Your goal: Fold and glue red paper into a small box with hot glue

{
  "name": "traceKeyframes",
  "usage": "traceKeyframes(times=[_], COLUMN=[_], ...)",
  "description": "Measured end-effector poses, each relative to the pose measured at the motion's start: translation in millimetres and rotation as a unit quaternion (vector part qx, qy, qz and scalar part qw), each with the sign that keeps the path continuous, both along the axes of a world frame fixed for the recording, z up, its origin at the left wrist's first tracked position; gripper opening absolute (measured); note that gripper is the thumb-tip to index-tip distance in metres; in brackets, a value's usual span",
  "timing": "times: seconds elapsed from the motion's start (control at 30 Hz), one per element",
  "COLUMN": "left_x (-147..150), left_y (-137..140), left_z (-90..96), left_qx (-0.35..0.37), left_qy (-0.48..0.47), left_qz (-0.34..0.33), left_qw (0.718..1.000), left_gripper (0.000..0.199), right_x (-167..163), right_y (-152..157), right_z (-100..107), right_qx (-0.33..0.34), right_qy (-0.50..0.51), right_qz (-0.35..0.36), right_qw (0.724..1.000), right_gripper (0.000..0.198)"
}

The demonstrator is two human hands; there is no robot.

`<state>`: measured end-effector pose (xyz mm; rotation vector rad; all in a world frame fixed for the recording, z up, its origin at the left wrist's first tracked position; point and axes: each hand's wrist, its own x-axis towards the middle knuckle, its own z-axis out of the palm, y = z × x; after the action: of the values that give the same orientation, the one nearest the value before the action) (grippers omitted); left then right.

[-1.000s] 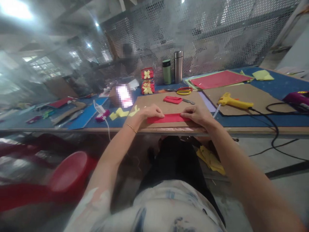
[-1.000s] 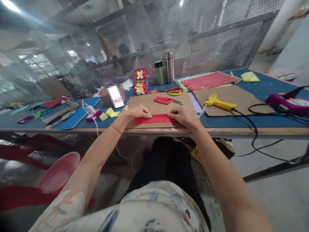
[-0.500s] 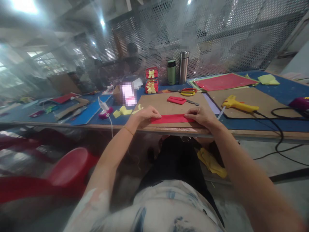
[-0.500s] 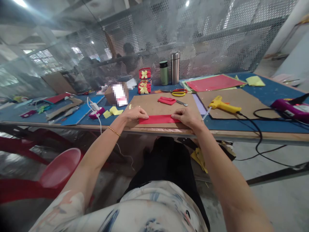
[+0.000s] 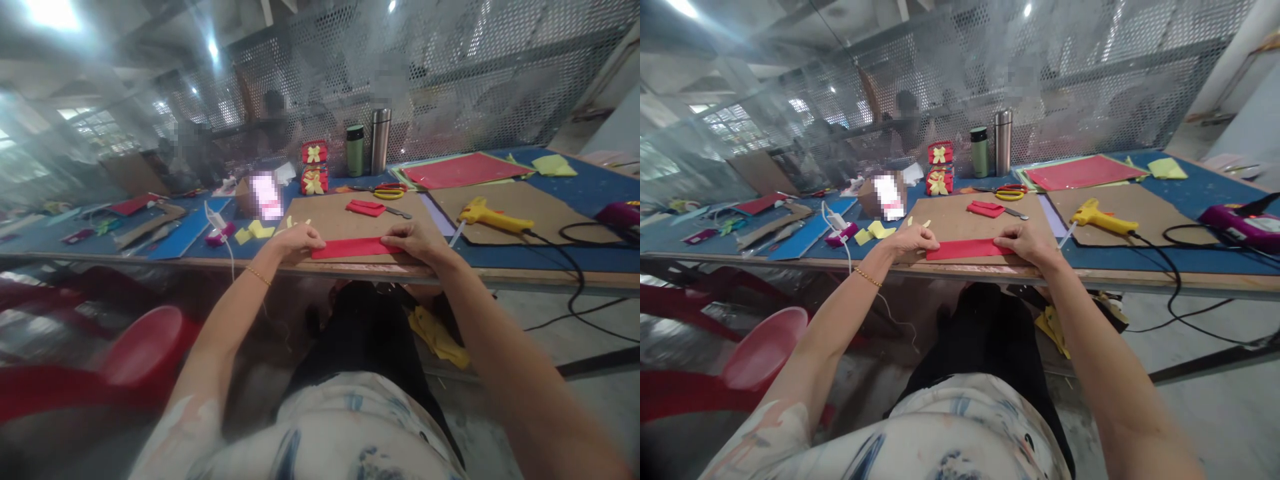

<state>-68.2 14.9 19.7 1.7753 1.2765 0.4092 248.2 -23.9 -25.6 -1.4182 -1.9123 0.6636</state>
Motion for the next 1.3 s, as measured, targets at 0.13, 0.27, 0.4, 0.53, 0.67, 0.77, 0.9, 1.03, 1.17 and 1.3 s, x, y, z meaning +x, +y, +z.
traceKeyframes(times=[0.13, 0.27, 0.4, 0.53, 0.67, 0.77, 0.9, 1.03, 1.17, 1.3], left_x=[1.9, 1.6, -0.5, -0.8, -0.5, -0.5, -0.5, -0.5, 0.7, 2.3], left_y=[-1.2, -1.7, -2.5, -3.4, -3.9, -4.1, -4.9, -6.1, -5.8, -2.5], left_z=[0.1, -3.2, -8.0, -8.4, -6.4, -6.0, -6.4, -6.5, -6.4, -7.6], left_qx=[0.008, 0.008, -0.002, -0.002, 0.002, 0.003, 0.000, 0.003, 0.043, 0.073], left_qy=[-0.001, -0.004, 0.001, 0.013, 0.015, 0.012, 0.004, 0.018, 0.054, 0.062], left_qz=[0.006, 0.011, 0.021, 0.025, 0.021, 0.016, 0.015, 0.018, 0.007, -0.007], left_qw=[1.000, 1.000, 1.000, 1.000, 1.000, 1.000, 1.000, 1.000, 0.998, 0.995], left_gripper=[0.026, 0.029, 0.035, 0.036, 0.033, 0.032, 0.030, 0.031, 0.027, 0.015], right_x=[-0.8, -0.3, 0.6, 0.4, 0.0, -0.5, -1.8, -2.7, -2.2, -1.9], right_y=[0.5, 0.9, 1.2, -0.1, -2.0, -3.0, -3.8, -4.4, -4.2, -2.2], right_z=[-1.5, -2.1, -1.3, 0.0, 1.5, 1.9, 1.9, 2.7, 3.0, 1.8], right_qx=[-0.004, -0.013, -0.015, -0.016, -0.018, -0.018, -0.010, -0.013, -0.015, -0.026], right_qy=[0.003, 0.006, 0.002, 0.006, 0.011, 0.016, 0.035, 0.036, 0.017, -0.008], right_qz=[-0.006, -0.014, -0.003, -0.008, -0.007, 0.001, 0.008, 0.008, -0.006, -0.015], right_qw=[1.000, 1.000, 1.000, 1.000, 1.000, 1.000, 0.999, 0.999, 1.000, 1.000], right_gripper=[0.049, 0.048, 0.049, 0.052, 0.052, 0.054, 0.058, 0.060, 0.060, 0.055])
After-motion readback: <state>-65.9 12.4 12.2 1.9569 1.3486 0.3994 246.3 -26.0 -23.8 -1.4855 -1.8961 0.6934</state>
